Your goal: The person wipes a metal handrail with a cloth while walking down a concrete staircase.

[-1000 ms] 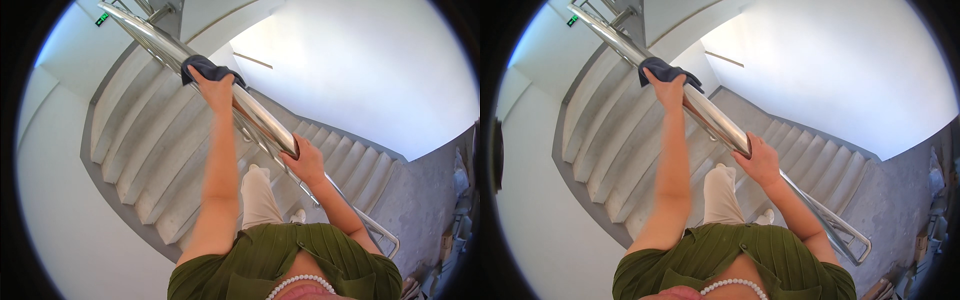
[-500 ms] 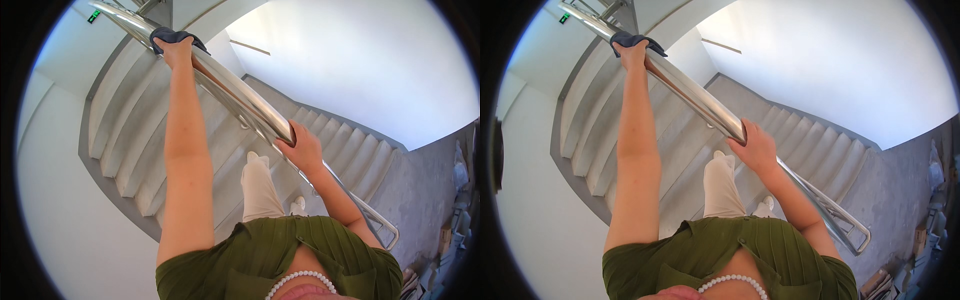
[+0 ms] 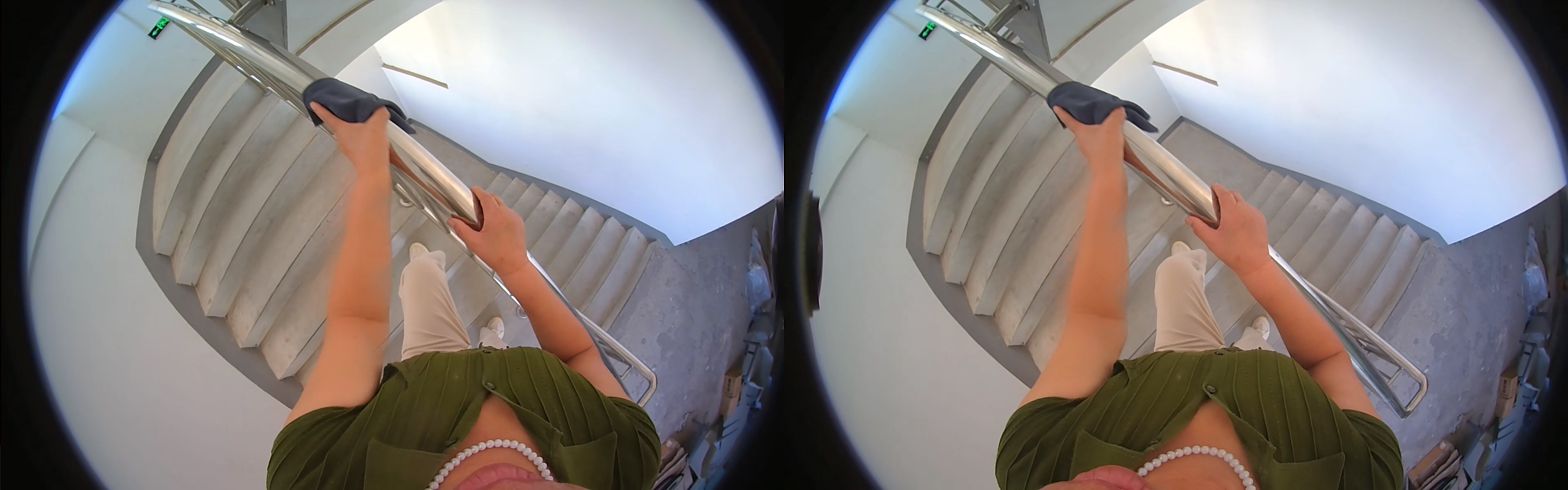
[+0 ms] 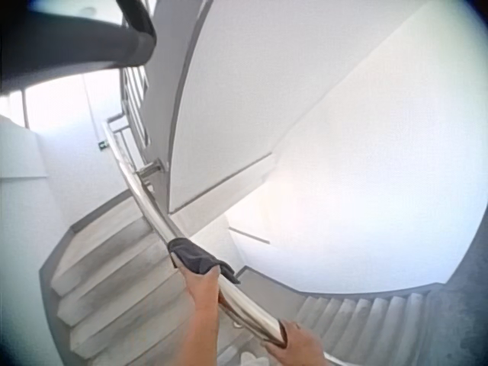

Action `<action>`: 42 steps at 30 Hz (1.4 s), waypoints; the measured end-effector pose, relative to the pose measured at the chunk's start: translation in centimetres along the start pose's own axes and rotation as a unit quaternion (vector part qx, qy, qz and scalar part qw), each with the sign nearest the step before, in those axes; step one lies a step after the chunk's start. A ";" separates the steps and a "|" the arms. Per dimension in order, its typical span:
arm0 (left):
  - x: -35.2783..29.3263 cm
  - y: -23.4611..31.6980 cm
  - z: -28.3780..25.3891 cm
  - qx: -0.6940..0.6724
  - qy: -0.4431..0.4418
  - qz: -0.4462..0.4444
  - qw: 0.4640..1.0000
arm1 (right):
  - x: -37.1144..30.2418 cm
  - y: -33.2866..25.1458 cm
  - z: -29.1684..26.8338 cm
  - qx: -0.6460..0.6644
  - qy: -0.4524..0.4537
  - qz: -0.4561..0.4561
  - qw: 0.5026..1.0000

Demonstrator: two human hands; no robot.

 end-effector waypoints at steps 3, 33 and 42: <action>-4.1 -1.0 0.8 -0.018 -0.026 -0.012 0.999 | -0.1 0.4 -0.4 0.028 0.022 0.009 0.999; 12.5 6.2 -1.7 0.267 0.046 0.040 0.962 | 20.1 -4.0 10.5 0.216 -0.302 0.067 0.926; 10.7 6.0 0.1 0.349 0.054 0.015 0.936 | 13.6 -1.0 7.2 0.135 -0.235 0.018 0.962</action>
Point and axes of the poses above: each hand's wrist, its own x-axis towards the middle knuckle, its own z-axis out of the palm, y = z × x, the point moved 7 cm from there along x, towards the middle knuckle, and after that the axes turned 12 degrees about -z, right-handed, at the moved point
